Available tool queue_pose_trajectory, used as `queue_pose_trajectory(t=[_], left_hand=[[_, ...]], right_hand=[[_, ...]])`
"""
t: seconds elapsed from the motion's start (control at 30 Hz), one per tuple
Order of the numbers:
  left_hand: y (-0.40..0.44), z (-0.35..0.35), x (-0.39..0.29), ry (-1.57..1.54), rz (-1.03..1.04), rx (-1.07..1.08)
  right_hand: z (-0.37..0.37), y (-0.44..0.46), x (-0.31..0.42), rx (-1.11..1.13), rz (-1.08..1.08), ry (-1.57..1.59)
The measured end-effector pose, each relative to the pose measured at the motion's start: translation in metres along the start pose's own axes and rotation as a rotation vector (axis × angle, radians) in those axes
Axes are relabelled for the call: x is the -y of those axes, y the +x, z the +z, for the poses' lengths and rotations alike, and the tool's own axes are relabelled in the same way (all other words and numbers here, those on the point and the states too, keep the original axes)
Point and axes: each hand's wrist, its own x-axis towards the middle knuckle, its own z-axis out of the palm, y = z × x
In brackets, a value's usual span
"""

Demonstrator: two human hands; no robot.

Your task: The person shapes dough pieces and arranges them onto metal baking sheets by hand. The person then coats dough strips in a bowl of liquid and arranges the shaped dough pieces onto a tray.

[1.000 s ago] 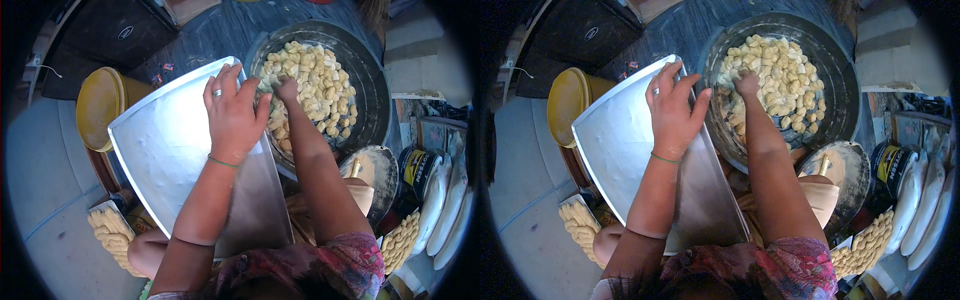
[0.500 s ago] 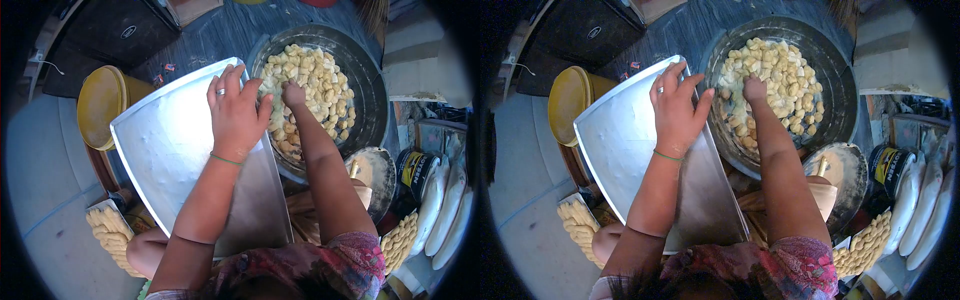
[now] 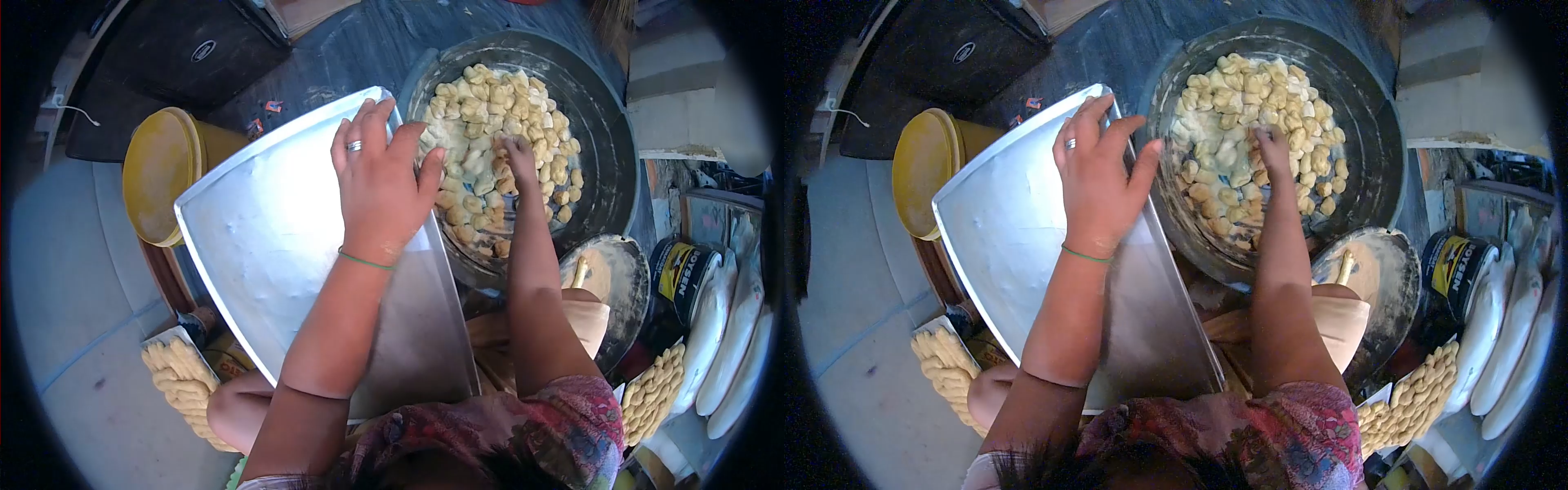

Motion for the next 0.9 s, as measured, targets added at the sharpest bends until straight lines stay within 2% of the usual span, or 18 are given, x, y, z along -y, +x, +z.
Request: queue_pose_trajectory(t=[0.07, 0.13, 0.17, 0.2, 0.27, 0.37, 0.47, 0.57, 0.67, 0.7, 0.73, 0.77, 0.8, 0.83, 0.9], left_hand=[[0.0, 0.0, 0.0, 0.005, 0.002, 0.0], [0.001, 0.0, 0.001, 0.004, 0.005, 0.0], [0.001, 0.0, 0.0, -0.004, 0.005, -0.002], [0.001, 0.0, 0.0, -0.013, 0.004, -0.004], [0.002, 0.0, -0.001, -0.021, 0.003, -0.007], [0.002, 0.0, 0.0, -0.026, 0.006, -0.007], [0.001, 0.0, 0.0, -0.048, 0.01, -0.008], [0.001, 0.0, 0.001, -0.052, 0.005, -0.008], [0.001, -0.001, 0.0, -0.041, 0.002, -0.003], [0.001, -0.001, 0.0, -0.037, 0.001, 0.0], [0.001, -0.001, -0.001, -0.034, -0.001, 0.002], [0.001, -0.001, 0.0, -0.032, 0.0, 0.006], [0.001, -0.001, 0.0, -0.031, 0.0, 0.009], [0.001, -0.001, 0.0, -0.03, 0.0, 0.011], [0.001, 0.0, 0.0, -0.035, -0.002, 0.011]], right_hand=[[0.006, 0.048, -0.051, -0.039, -0.27, -0.374], [0.055, -0.016, 0.033, -0.165, -0.044, -0.956], [0.074, -0.015, 0.022, -0.146, 0.044, -1.073], [0.085, -0.016, -0.007, -0.259, -0.128, -1.023], [0.09, -0.015, -0.041, -0.319, -0.384, -1.069], [0.069, -0.051, -0.011, -0.004, -0.204, -0.956], [0.039, -0.066, -0.027, -0.091, 0.058, -0.641], [0.032, -0.067, -0.058, -0.596, 0.187, -0.747], [0.061, -0.073, -0.047, -0.784, -0.132, -0.969], [0.067, -0.064, -0.06, -0.615, -0.294, -0.892], [0.08, -0.056, -0.065, -0.376, -0.243, -0.8], [0.1, -0.054, -0.072, -0.299, -0.223, -1.074], [0.119, -0.079, -0.032, -0.172, -0.055, -1.052], [0.13, -0.092, -0.021, -0.109, -0.103, -1.232], [0.124, -0.095, -0.012, 0.155, -0.088, -1.142]])
